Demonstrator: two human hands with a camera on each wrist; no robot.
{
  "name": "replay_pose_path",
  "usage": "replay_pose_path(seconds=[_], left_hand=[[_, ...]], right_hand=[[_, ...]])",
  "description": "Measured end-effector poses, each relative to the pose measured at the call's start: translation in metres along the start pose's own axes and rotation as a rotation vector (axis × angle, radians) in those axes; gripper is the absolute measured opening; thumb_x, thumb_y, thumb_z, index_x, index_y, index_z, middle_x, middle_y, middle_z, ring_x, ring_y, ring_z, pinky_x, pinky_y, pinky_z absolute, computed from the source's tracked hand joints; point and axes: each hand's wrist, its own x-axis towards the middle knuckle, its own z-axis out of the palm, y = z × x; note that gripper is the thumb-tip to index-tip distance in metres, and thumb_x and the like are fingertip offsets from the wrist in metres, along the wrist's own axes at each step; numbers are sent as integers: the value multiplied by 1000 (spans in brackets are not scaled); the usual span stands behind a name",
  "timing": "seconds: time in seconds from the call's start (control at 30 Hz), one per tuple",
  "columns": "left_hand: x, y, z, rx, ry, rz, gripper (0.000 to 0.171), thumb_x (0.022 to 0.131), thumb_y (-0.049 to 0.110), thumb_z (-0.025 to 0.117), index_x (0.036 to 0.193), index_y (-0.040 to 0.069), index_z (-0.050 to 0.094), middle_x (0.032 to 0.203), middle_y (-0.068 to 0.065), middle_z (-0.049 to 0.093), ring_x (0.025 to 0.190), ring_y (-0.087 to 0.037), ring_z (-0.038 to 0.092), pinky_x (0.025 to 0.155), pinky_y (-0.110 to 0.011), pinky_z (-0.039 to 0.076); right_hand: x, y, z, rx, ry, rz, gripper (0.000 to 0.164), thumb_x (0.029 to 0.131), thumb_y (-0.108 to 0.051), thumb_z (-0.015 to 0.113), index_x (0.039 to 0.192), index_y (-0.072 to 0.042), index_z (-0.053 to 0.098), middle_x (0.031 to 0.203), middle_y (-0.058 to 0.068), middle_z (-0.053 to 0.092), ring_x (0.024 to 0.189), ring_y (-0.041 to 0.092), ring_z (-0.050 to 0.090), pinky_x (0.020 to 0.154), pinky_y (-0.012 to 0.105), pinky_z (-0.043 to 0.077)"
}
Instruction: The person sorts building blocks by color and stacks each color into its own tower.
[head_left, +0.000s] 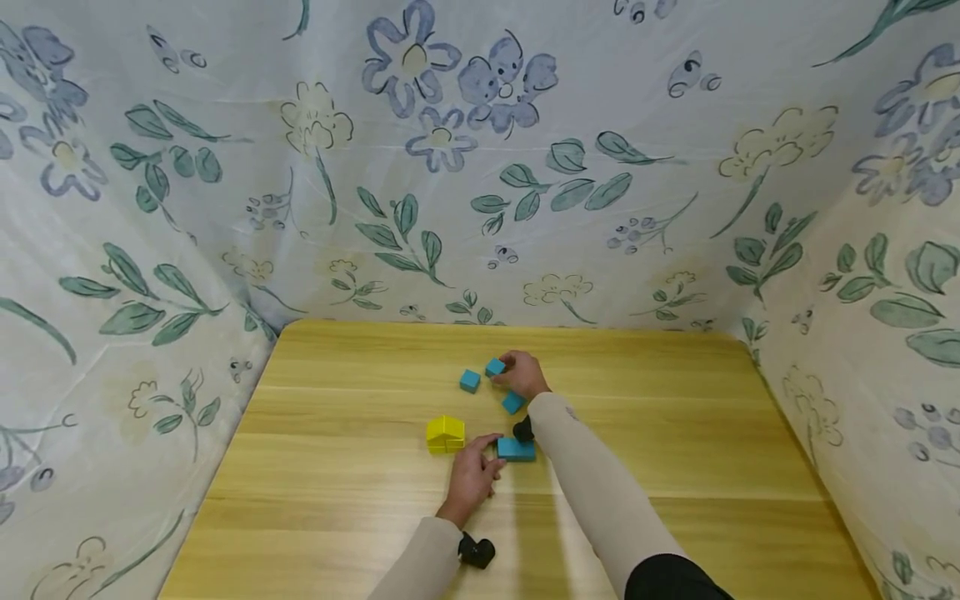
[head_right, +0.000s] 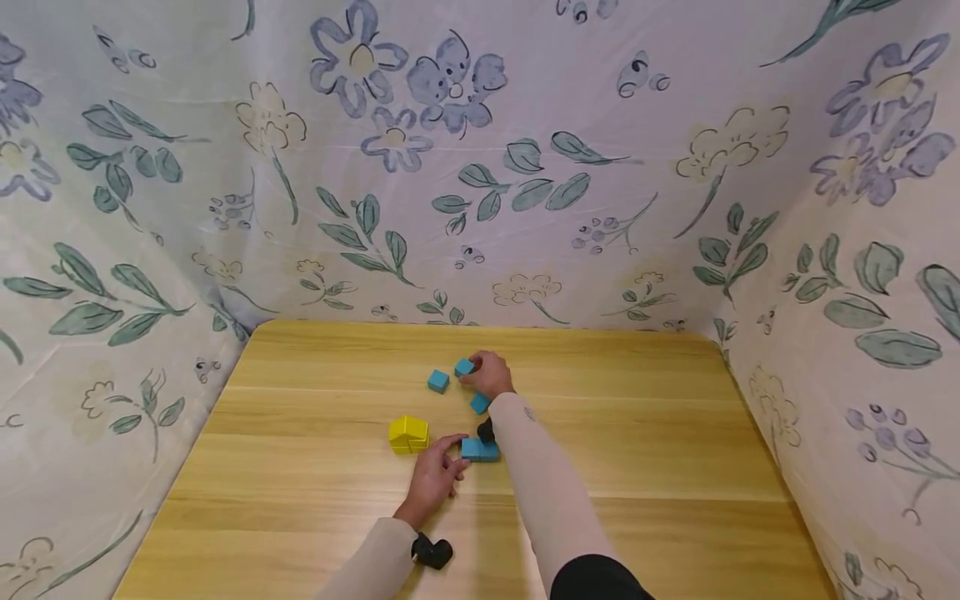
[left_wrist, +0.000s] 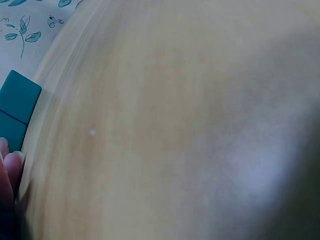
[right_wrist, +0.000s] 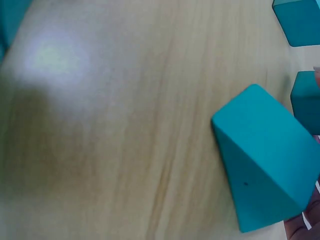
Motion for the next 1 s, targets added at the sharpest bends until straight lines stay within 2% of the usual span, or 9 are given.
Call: replay_pose_path(seconds=[0.47, 0.77, 1.0], left_hand=[[-2, -1, -1, 14, 20, 64, 37, 89, 3, 66, 126, 4, 60, 60, -1, 57, 34, -2, 44, 36, -24, 44], [-2, -1, 0, 19, 13, 57, 38, 90, 4, 66, 126, 5, 59, 60, 2, 57, 34, -3, 45, 36, -24, 45], [-2, 0, 0, 11, 11, 39, 38, 90, 4, 66, 127, 4, 59, 61, 2, 56, 35, -4, 45, 36, -26, 45]], right_hand=[[3, 7, 4, 13, 22, 2, 34, 84, -11, 74, 116, -4, 66, 106, 12, 64, 96, 27, 60, 82, 40, 50], [1, 8, 0, 48, 15, -25, 35, 85, -8, 73, 119, -2, 65, 107, 14, 65, 98, 29, 60, 81, 41, 51], [3, 3, -7, 54, 12, -74, 38, 88, -11, 70, 124, -2, 62, 121, 16, 61, 108, 31, 59, 86, 40, 51]])
